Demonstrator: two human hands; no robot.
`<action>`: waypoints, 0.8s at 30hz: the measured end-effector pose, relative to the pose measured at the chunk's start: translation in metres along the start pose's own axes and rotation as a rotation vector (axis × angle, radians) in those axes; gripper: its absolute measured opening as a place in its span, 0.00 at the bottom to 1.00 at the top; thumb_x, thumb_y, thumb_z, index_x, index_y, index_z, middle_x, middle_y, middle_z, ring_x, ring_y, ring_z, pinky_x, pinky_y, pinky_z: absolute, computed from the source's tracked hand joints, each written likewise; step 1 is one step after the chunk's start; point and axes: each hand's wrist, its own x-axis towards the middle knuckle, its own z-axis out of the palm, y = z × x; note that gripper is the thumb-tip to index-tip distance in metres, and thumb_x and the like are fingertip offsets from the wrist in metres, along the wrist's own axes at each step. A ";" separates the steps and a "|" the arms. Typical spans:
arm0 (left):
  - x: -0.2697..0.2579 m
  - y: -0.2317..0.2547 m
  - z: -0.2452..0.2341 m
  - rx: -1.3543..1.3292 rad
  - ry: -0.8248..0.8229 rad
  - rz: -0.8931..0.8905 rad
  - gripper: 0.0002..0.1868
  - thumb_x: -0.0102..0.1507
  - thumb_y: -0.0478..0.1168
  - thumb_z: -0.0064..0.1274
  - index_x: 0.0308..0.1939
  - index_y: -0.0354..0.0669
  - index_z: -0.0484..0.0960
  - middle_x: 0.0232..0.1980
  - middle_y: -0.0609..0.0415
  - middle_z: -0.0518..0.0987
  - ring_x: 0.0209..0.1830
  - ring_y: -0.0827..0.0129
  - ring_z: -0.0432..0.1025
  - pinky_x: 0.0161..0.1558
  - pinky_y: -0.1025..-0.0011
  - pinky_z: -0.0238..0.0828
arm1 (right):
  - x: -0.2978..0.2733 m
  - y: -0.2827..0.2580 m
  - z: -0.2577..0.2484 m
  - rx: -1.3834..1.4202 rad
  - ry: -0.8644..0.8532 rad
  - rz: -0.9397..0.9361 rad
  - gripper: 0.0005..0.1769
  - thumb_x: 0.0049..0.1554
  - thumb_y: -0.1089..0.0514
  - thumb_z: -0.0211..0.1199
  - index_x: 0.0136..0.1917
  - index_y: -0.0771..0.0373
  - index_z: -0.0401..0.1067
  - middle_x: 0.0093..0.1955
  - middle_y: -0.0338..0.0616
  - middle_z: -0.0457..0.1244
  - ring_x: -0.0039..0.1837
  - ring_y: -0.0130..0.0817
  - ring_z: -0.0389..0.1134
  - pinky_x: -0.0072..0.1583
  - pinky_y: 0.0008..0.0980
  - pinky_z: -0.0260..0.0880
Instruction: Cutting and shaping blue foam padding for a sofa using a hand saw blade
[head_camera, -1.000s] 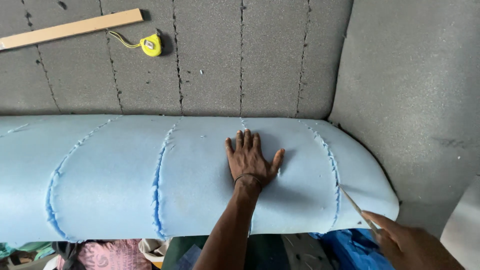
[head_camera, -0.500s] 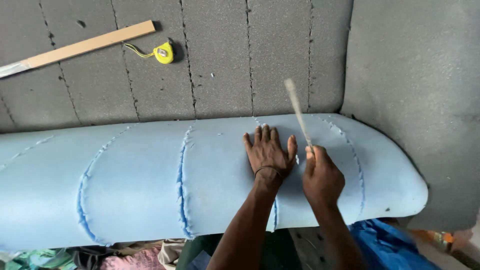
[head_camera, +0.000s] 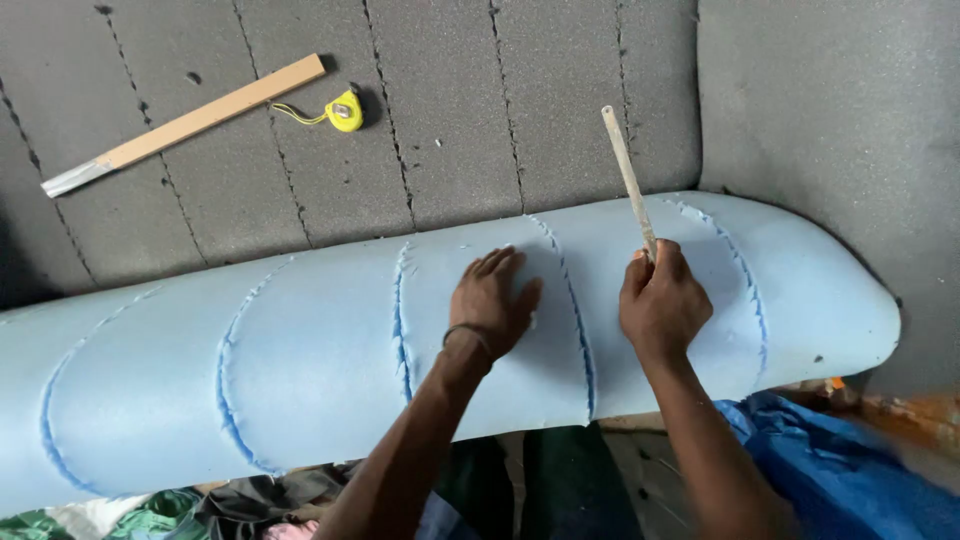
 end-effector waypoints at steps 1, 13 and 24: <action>-0.010 -0.009 -0.013 0.005 0.002 0.003 0.31 0.72 0.60 0.60 0.71 0.45 0.87 0.73 0.41 0.86 0.78 0.43 0.77 0.80 0.45 0.70 | 0.001 -0.001 -0.001 0.004 0.004 0.004 0.09 0.74 0.45 0.67 0.61 0.49 0.78 0.41 0.35 0.74 0.39 0.44 0.79 0.42 0.44 0.81; -0.084 -0.032 -0.097 0.356 0.000 -0.311 0.43 0.77 0.75 0.42 0.86 0.54 0.73 0.87 0.49 0.73 0.91 0.52 0.60 0.91 0.45 0.43 | -0.001 0.001 0.011 -0.004 -0.033 0.043 0.12 0.71 0.43 0.69 0.61 0.47 0.77 0.41 0.35 0.73 0.40 0.48 0.80 0.43 0.50 0.82; -0.087 -0.050 -0.072 0.481 0.216 -0.232 0.50 0.73 0.79 0.44 0.83 0.43 0.74 0.82 0.43 0.76 0.88 0.44 0.63 0.87 0.38 0.47 | -0.002 0.004 0.022 -0.024 0.003 0.039 0.11 0.69 0.40 0.68 0.59 0.44 0.77 0.41 0.34 0.73 0.40 0.49 0.80 0.43 0.51 0.81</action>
